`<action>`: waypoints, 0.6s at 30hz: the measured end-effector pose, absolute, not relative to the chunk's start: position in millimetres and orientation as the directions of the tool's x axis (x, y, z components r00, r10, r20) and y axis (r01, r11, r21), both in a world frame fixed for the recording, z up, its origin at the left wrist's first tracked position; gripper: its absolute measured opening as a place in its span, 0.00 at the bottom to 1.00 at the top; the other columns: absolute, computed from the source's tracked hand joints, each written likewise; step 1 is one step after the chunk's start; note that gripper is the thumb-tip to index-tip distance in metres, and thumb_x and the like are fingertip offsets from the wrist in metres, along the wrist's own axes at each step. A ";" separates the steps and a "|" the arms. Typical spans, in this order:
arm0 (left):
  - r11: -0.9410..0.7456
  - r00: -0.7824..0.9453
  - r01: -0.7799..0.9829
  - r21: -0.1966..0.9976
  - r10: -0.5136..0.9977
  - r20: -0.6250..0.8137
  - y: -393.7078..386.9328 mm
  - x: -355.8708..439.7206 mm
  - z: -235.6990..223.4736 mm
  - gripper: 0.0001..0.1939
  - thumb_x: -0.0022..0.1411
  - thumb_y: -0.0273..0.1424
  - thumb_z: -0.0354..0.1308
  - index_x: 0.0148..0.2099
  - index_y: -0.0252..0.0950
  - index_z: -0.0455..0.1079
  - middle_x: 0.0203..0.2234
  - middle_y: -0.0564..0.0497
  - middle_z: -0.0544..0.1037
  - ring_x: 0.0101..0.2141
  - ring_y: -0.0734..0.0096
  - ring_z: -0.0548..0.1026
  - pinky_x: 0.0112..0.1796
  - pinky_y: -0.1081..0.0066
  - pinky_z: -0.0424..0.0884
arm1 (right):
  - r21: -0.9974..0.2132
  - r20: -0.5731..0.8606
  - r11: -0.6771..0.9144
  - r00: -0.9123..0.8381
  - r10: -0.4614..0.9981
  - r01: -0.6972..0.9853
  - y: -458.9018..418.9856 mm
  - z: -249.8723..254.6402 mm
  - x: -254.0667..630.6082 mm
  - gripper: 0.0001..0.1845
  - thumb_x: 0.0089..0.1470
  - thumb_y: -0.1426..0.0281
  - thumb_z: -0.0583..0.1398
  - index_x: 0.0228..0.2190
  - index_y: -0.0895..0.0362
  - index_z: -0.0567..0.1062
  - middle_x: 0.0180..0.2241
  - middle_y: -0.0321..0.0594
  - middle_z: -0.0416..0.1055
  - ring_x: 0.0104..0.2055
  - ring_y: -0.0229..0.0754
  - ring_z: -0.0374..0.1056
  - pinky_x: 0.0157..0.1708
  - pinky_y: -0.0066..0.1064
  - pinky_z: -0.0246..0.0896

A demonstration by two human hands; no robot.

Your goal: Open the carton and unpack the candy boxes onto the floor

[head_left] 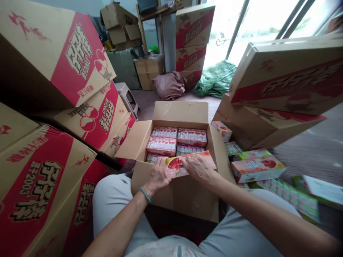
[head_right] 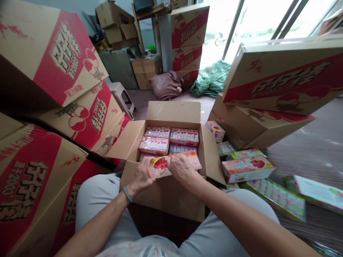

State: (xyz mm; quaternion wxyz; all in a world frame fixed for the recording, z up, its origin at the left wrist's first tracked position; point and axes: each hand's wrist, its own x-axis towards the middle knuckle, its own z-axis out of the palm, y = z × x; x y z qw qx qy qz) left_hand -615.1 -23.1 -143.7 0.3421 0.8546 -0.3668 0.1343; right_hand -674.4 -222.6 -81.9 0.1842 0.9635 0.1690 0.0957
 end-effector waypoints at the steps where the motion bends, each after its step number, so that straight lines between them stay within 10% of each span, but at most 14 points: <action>1: -0.499 0.698 -0.715 0.489 -0.541 0.468 -21.9 -614.2 -143.0 0.33 0.46 0.28 0.63 0.54 0.36 0.56 0.45 0.44 0.67 0.47 0.56 0.68 0.50 0.56 0.69 | 0.377 0.117 -0.890 0.940 0.320 0.256 -237.4 -80.7 -675.8 0.12 0.58 0.79 0.52 0.38 0.58 0.73 0.36 0.47 0.74 0.36 0.47 0.69 0.35 0.36 0.54; 14: -0.452 0.809 -0.575 0.682 -0.442 0.388 -30.3 -575.3 -142.2 0.31 0.40 0.29 0.62 0.50 0.37 0.63 0.44 0.46 0.71 0.45 0.57 0.73 0.48 0.57 0.72 | -0.048 0.156 -0.996 0.984 -0.086 -0.079 -334.3 -70.8 -697.8 0.14 0.63 0.70 0.49 0.31 0.55 0.73 0.32 0.43 0.75 0.34 0.40 0.69 0.30 0.30 0.49; 18: -0.483 0.950 -0.187 0.855 -0.312 0.031 -49.0 -547.9 -118.0 0.35 0.34 0.32 0.66 0.49 0.35 0.66 0.40 0.47 0.75 0.42 0.53 0.74 0.44 0.57 0.72 | -0.528 0.384 -0.797 0.755 -0.532 -0.293 -359.8 -64.7 -707.0 0.19 0.65 0.64 0.44 0.34 0.55 0.72 0.31 0.47 0.75 0.31 0.41 0.68 0.30 0.30 0.53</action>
